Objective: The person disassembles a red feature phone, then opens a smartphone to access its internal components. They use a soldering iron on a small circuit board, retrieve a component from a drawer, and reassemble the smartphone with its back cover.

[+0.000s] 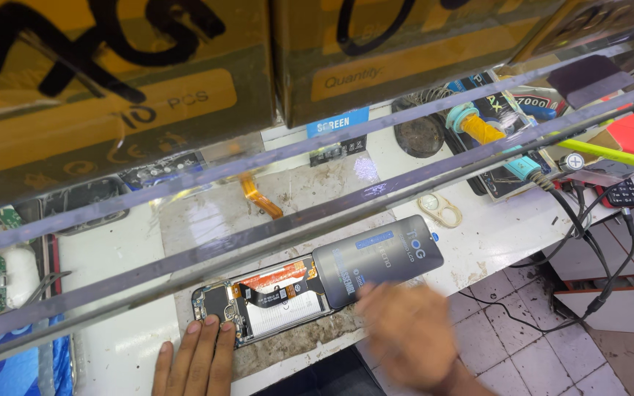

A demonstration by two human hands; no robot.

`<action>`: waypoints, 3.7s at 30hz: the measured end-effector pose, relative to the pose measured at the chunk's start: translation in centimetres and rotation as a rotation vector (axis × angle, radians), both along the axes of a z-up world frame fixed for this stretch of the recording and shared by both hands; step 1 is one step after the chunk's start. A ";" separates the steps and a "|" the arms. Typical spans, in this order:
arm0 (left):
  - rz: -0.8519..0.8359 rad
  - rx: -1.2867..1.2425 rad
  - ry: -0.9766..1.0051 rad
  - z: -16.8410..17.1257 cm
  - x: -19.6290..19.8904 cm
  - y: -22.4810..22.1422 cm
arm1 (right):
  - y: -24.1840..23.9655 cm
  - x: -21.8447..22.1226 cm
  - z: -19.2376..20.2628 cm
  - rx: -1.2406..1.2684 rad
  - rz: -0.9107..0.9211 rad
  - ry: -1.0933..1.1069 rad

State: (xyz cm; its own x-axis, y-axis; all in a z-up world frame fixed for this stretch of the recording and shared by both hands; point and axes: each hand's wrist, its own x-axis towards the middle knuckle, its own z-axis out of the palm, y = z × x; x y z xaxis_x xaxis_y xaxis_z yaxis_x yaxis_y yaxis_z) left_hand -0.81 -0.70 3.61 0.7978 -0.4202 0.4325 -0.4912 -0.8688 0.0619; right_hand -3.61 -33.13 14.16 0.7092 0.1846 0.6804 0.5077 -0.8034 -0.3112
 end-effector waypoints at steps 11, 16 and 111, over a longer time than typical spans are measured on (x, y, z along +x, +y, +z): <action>-0.052 -0.084 0.077 2.9 -0.6 -0.8 | -8.4 4.6 7.5 -0.171 -0.011 0.596; -0.040 -0.082 0.096 2.4 -0.8 -0.7 | -9.5 5.8 7.5 -0.102 0.051 0.587; -0.213 -0.569 0.447 16.1 3.7 -1.1 | 2.2 7.3 3.7 -0.022 0.430 0.207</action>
State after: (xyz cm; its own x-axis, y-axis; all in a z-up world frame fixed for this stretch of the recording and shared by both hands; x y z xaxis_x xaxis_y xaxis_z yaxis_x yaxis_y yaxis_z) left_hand 2.84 -1.77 19.67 0.8748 -0.3930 0.2832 -0.4676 -0.5325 0.7055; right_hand 3.69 -30.89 17.82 0.6860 0.5033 0.5255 0.7243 -0.5418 -0.4265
